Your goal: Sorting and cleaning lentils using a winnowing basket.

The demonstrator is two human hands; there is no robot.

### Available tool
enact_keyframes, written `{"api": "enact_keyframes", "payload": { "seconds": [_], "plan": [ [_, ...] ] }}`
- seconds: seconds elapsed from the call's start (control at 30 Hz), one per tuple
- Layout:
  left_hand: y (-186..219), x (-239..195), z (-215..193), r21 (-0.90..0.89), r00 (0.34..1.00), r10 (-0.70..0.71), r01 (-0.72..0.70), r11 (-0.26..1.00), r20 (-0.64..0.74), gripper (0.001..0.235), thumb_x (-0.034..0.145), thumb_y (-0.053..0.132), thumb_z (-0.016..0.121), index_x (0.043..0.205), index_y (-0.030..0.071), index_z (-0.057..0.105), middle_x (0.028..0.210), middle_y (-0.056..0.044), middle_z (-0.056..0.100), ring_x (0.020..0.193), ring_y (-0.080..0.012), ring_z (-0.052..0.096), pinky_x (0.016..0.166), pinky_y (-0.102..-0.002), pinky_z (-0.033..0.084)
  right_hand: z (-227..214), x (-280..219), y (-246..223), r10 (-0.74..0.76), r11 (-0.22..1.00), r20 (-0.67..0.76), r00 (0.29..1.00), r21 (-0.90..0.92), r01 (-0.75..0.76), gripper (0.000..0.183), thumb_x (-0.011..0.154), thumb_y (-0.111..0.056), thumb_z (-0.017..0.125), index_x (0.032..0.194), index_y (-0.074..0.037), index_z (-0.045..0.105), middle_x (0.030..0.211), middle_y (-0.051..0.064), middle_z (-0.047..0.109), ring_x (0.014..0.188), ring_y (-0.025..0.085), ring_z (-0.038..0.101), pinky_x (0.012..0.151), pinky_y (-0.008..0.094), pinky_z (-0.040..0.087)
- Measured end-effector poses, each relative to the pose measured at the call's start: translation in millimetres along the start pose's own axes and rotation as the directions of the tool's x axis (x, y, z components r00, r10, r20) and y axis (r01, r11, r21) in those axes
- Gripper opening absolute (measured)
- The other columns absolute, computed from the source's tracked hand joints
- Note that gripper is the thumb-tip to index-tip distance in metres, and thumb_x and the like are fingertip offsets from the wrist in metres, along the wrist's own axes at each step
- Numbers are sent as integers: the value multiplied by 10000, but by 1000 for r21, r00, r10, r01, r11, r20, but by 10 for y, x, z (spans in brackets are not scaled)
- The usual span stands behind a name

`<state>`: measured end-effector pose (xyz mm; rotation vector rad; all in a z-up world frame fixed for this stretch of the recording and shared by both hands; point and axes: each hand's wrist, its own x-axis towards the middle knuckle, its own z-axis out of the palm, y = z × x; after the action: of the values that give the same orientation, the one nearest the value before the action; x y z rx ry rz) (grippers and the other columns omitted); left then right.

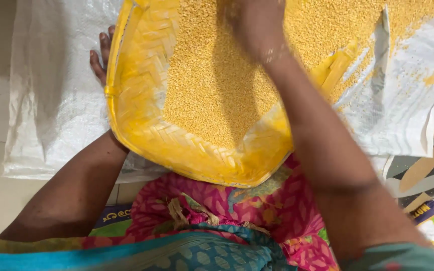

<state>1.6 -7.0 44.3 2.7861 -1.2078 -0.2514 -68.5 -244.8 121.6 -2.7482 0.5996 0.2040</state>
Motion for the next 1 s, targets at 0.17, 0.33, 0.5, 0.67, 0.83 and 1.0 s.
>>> {"api": "enact_keyframes", "payload": {
  "seconds": [0.17,0.33,0.5,0.67,0.83,1.0],
  "plan": [
    [-139,-119,170,47,997,46,-43,998,-66,693,1193,519,430,1687,43,330,1702,-216,311,1578,-369,279,1257,-569,168,-123,-1303,299,61,981,386,921,146,-126,485,998,-285,755,1450,-223,587,1648,166,312,1535,424,288,1275,565,250],
    [2,-70,51,162,981,107,-81,983,-160,710,1138,581,413,1648,91,353,1668,-143,363,1522,-356,321,1231,-542,224,-126,-2089,893,608,784,-391,691,430,-447,620,982,-88,729,1491,67,410,1399,338,481,1312,431,476,1133,493,397],
    [-681,49,58,-873,976,-48,-169,457,-214,520,1180,489,485,1446,45,439,1463,-159,505,1319,-334,468,1152,-500,354,960,-2080,1332,815,-138,282,506,943,-303,439,856,26,673,1290,0,608,1091,128,732,925,283,702,802,405,588],
    [-612,302,564,-691,999,28,5,-723,-22,399,1222,397,557,1244,0,525,1259,-173,647,1117,-309,616,1073,-456,484,1246,-2017,1466,849,-37,152,506,972,-231,416,800,105,660,1203,2,677,1019,116,757,828,256,717,734,392,608],
    [-289,-118,-672,-894,926,101,379,-238,365,459,928,144,650,1354,-12,581,1170,-96,711,989,-199,697,872,-345,574,670,-2426,1135,861,200,-38,508,942,-268,345,833,89,658,1169,25,705,1006,94,766,831,211,704,739,353,575],
    [-14,-434,-1660,-977,986,139,117,-179,93,463,951,110,638,1388,-19,559,1248,-80,690,1091,-156,668,942,-311,544,393,-2590,854,859,141,-85,505,987,-75,298,853,77,644,1148,44,663,992,100,748,825,202,705,743,329,581]
  ]
}}
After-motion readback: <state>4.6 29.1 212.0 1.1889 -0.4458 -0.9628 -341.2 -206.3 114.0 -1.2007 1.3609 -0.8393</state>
